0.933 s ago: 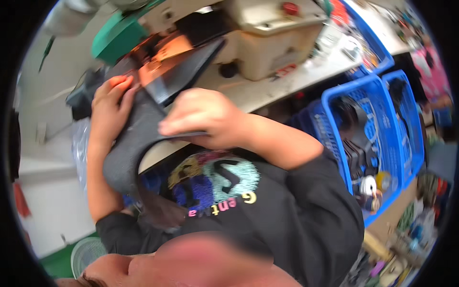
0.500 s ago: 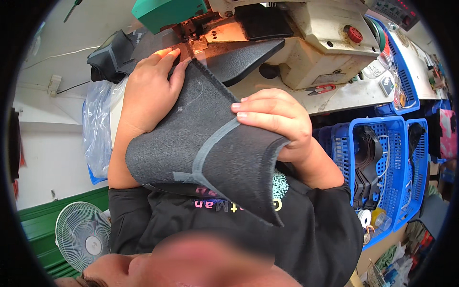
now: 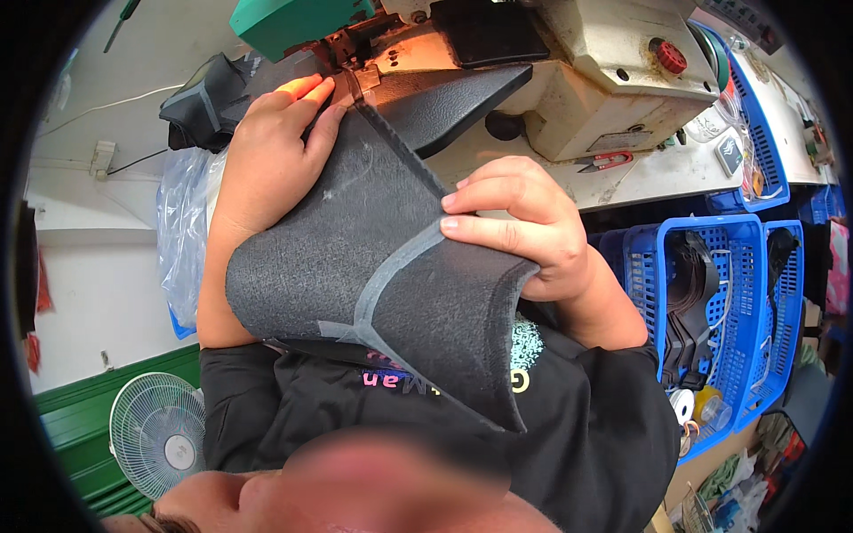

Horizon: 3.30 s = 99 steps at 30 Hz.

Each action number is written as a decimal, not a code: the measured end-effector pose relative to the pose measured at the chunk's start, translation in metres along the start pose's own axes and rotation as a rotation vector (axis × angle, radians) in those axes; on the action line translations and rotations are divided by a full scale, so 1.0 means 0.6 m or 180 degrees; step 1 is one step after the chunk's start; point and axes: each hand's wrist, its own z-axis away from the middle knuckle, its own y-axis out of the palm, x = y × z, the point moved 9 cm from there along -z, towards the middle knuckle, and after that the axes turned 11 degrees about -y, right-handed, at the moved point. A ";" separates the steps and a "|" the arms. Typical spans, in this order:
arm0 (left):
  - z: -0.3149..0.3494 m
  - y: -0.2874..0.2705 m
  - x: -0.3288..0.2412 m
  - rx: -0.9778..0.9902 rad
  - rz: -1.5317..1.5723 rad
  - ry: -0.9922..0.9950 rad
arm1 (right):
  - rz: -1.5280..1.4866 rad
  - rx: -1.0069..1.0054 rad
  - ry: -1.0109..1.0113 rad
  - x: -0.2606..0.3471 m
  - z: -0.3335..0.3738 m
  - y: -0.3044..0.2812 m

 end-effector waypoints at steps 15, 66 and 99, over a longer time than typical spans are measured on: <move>-0.088 0.042 0.070 0.0156 -0.0197 0.0261 | 0.1185 0.0515 -0.0291 -0.048 -0.050 0.007; -0.048 -0.005 0.048 -0.0017 0.0753 0.0601 | 0.2063 0.0733 0.0350 -0.087 -0.092 0.086; 0.081 -0.001 -0.017 -0.0018 -0.0608 0.0603 | 0.2047 0.0430 0.0036 -0.099 -0.056 0.084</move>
